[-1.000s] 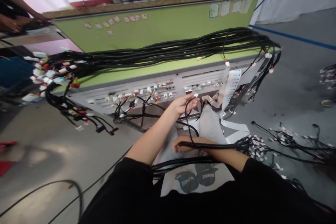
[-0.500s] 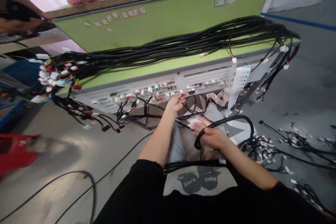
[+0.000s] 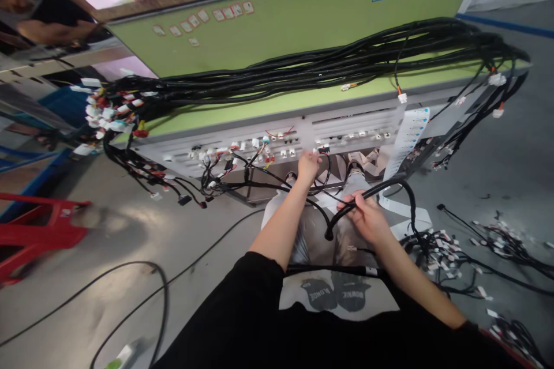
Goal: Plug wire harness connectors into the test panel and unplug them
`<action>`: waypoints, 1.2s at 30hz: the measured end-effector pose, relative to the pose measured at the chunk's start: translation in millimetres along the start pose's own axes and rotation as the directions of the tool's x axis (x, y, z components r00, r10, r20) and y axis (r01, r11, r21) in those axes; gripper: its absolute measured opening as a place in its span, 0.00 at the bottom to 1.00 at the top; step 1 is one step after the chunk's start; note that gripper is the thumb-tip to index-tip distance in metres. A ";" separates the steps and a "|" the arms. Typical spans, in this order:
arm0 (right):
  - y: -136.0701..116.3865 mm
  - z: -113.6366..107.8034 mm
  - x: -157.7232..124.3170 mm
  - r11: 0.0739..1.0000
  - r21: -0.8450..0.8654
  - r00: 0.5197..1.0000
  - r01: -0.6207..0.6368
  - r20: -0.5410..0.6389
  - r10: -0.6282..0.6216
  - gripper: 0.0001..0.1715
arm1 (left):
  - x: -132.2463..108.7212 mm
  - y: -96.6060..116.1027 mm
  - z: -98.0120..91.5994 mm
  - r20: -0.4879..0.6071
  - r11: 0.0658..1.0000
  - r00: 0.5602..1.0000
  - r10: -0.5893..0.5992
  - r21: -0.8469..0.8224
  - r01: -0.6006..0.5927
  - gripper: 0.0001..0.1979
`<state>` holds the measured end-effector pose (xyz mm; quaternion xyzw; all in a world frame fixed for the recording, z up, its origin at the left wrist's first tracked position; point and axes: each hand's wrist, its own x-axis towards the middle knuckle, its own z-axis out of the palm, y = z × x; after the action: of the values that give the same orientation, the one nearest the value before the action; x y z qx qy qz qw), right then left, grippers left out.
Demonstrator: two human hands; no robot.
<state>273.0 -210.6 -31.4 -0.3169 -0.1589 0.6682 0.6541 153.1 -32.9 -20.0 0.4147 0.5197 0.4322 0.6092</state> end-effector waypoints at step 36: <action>-0.4 19.1 8.1 0.998 -0.052 0.999 0.046 -0.010 -0.046 0.17 | 24.7 20.2 33.9 -0.040 0.833 0.975 -0.220 -0.527 0.166 0.12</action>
<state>261.7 -198.8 -18.6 -0.3335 -0.1796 0.6469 0.6618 186.9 -5.4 -3.6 0.1579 0.4522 0.5129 0.7124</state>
